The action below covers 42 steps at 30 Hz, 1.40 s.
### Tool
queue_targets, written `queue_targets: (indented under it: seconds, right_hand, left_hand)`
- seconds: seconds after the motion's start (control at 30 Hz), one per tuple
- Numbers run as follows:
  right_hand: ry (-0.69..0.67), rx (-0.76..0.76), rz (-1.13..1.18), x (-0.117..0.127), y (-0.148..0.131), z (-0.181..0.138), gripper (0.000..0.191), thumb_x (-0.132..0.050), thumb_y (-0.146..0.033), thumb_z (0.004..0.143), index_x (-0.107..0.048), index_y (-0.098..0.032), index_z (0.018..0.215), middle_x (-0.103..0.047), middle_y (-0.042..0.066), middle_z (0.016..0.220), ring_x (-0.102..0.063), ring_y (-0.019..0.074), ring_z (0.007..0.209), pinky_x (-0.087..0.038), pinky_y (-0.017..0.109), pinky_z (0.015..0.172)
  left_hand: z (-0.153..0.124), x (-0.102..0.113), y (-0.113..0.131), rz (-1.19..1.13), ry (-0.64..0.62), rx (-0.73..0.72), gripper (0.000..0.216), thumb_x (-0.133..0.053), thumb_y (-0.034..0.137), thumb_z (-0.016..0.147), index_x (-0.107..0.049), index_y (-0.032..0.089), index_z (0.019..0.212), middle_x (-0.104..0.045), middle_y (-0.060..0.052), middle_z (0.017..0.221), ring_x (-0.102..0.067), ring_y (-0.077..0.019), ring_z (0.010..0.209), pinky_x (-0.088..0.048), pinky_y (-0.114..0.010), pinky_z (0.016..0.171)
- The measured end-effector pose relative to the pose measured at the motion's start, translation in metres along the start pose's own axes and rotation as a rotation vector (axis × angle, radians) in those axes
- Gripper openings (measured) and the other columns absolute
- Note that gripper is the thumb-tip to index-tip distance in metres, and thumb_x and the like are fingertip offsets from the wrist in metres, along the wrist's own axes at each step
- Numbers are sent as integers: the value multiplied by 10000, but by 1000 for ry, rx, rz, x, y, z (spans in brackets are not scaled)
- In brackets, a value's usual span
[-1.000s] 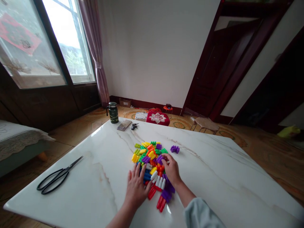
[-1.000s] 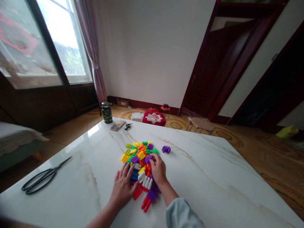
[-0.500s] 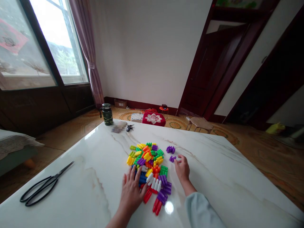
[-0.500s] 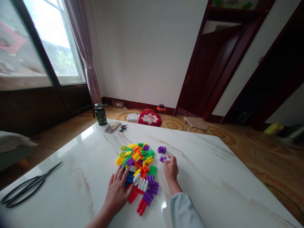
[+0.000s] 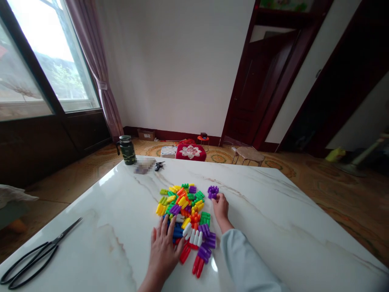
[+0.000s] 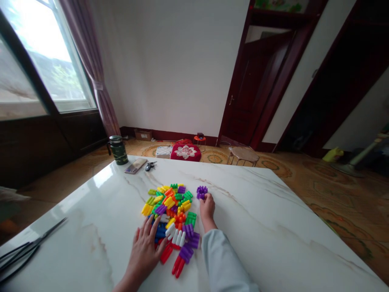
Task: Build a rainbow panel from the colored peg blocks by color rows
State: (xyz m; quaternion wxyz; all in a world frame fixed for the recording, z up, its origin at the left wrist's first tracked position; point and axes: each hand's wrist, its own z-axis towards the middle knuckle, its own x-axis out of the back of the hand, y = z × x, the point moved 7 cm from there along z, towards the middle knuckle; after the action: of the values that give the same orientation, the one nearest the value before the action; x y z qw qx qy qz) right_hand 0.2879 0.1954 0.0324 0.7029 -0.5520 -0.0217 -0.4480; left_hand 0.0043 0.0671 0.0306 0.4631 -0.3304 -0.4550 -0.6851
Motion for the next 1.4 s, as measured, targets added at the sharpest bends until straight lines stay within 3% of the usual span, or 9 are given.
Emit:
queue_targets:
  seconds: [0.17, 0.27, 0.4, 0.53, 0.77, 1.13, 1.4]
  right_hand:
    - [71, 29, -31, 3, -1, -5, 121, -570, -295, 720, -469, -229, 710, -609, 42, 753, -578, 201, 706, -471, 329, 719]
    - [8, 99, -70, -1, -4, -10, 129, -550, -308, 756, -520, -214, 673, -602, 43, 762, -562, 180, 688, -460, 300, 706]
    - [-106, 174, -77, -11, -5, -12, 193, -497, -260, 790, -671, -175, 801, -655, 55, 855, -588, 157, 713, -457, 259, 711]
    - [-137, 184, -82, -16, -4, -10, 256, -500, -227, 788, -717, -162, 908, -683, 72, 967, -610, 151, 752, -462, 239, 732]
    - [-124, 229, -149, -12, -13, -12, 287, -489, -207, 811, -735, -151, 946, -692, 78, 986, -628, 170, 826, -454, 248, 785]
    - [-193, 267, -260, -14, -21, -13, 295, -520, -197, 824, -726, -183, 1033, -694, 51, 1024, -594, 134, 739, -427, 233, 757]
    - [-187, 278, -332, -14, -21, -14, 303, -543, -191, 819, -715, -196, 1069, -686, 56, 1050, -611, 148, 829, -411, 240, 768]
  left_hand:
    - [0, 1, 0, 7, 4, -1, 629, -515, 376, 862, -403, 222, 1461, -398, -115, 1522, -286, -287, 1437, -253, -524, 1145]
    - [0, 1, 0, 7, 2, -7, 633, -513, 377, 864, -394, 223, 1466, -391, -110, 1527, -275, -287, 1443, -243, -522, 1150]
    - [0, 0, 0, 12, -8, -8, 640, -513, 390, 866, -388, 220, 1470, -391, -110, 1527, -269, -293, 1444, -247, -526, 1146]
    - [0, 1, 1, 15, -2, -8, 634, -515, 377, 866, -391, 220, 1468, -398, -110, 1523, -276, -287, 1441, -248, -519, 1146]
    - [0, 2, 1, 20, 4, -10, 631, -503, 388, 872, -387, 221, 1470, -395, -107, 1525, -285, -286, 1437, -254, -518, 1144]
    - [0, -1, 1, 16, 5, -12, 638, -506, 388, 873, -372, 232, 1477, -381, -103, 1534, -273, -290, 1444, -256, -525, 1143]
    - [-1, 2, 1, -2, 5, -13, 642, -517, 376, 869, -371, 229, 1477, -388, -111, 1528, -265, -287, 1447, -252, -531, 1147]
